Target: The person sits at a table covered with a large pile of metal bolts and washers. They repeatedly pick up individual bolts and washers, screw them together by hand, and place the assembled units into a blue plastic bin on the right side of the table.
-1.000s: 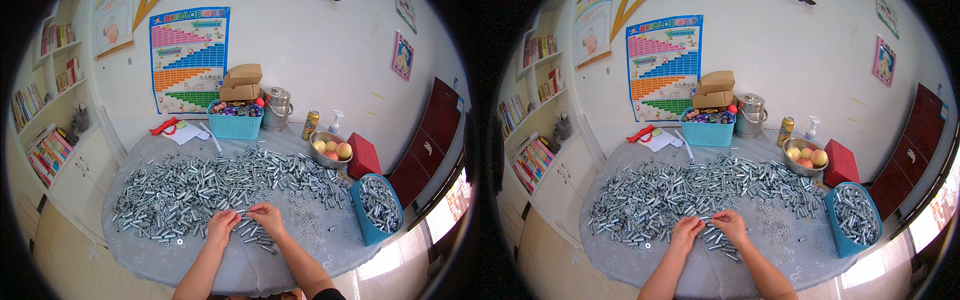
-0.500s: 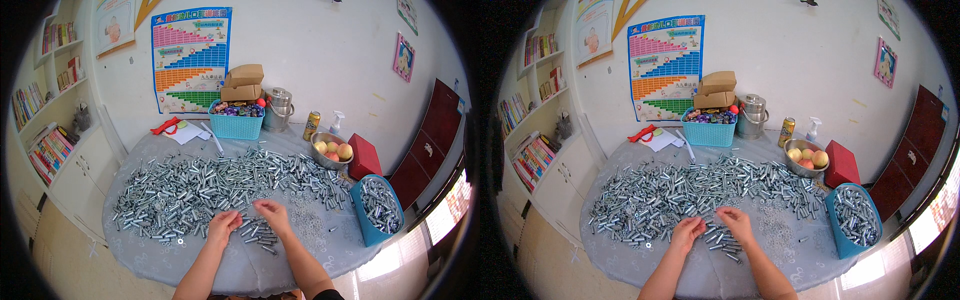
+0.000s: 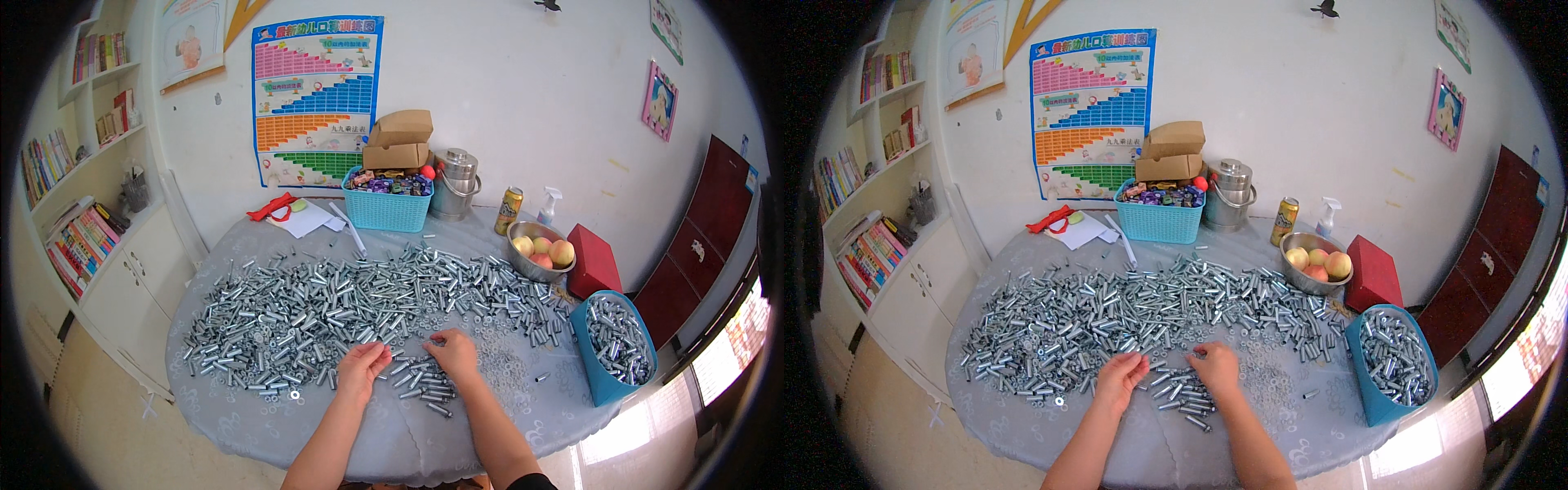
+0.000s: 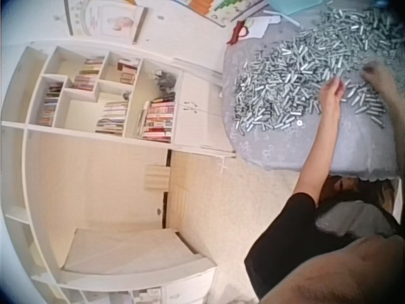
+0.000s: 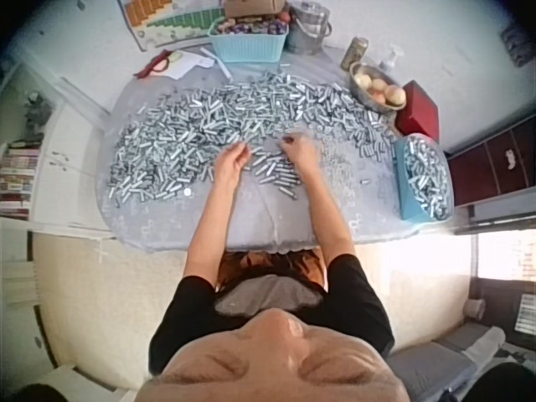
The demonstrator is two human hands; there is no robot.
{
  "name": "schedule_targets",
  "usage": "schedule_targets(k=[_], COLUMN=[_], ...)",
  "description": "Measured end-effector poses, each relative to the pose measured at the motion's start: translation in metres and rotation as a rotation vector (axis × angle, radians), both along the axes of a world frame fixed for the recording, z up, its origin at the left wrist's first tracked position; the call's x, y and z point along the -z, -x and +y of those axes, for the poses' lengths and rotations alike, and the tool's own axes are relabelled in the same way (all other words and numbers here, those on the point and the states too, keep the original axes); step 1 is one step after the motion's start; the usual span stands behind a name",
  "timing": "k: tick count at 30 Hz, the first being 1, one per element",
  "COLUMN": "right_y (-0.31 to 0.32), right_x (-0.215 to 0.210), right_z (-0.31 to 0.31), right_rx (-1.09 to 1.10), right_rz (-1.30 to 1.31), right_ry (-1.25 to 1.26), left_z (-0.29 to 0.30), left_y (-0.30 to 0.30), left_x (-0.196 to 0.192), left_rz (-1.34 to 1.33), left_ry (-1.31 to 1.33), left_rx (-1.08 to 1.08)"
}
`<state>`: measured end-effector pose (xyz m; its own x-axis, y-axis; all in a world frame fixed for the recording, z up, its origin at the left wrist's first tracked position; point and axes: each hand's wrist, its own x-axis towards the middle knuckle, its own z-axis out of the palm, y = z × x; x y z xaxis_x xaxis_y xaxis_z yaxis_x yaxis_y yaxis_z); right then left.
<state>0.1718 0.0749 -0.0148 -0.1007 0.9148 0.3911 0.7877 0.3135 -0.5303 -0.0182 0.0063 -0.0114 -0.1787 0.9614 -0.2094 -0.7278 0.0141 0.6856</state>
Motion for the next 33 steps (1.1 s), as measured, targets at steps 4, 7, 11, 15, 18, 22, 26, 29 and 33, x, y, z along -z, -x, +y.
schedule_targets(k=[4, 7, 11, 15, 18, 22, 26, 29, 33], right_y=[0.004, 0.005, 0.008, 0.017, 0.017, 0.016, 0.011, 0.014, 0.016], right_x=[-0.004, -0.012, -0.023, -0.030, -0.031, -0.037, -0.031, -0.031, -0.030], right_z=[0.000, -0.002, -0.007, -0.018, -0.019, -0.022, -0.017, -0.019, -0.021], right_rx=[0.022, -0.045, -0.346, -0.531, -0.506, -0.424, -0.290, -0.328, -0.476], right_rz=[0.042, 0.352, 0.861, 0.972, 0.867, 0.654, 0.501, 0.622, 0.777], right_ry=[0.085, 0.245, 0.369, 0.397, 0.356, 0.386, 0.578, 0.445, 0.505], left_z=[-0.001, -0.002, -0.002, -0.004, -0.004, -0.004, -0.005, -0.004, -0.003], left_y=[-0.001, -0.001, -0.004, -0.003, -0.004, -0.006, -0.010, -0.009, -0.006], left_x=[-0.003, -0.004, -0.004, -0.007, -0.005, -0.006, -0.007, -0.006, -0.003], left_rz=[0.010, 0.012, 0.020, 0.054, 0.085, 0.199, 0.217, 0.200, 0.176], left_ry=[0.011, 0.027, 0.035, 0.049, 0.058, 0.018, -0.022, -0.002, 0.018], left_rx=[0.001, 0.013, 0.059, 0.092, 0.090, 0.083, 0.096, 0.067, -0.008])
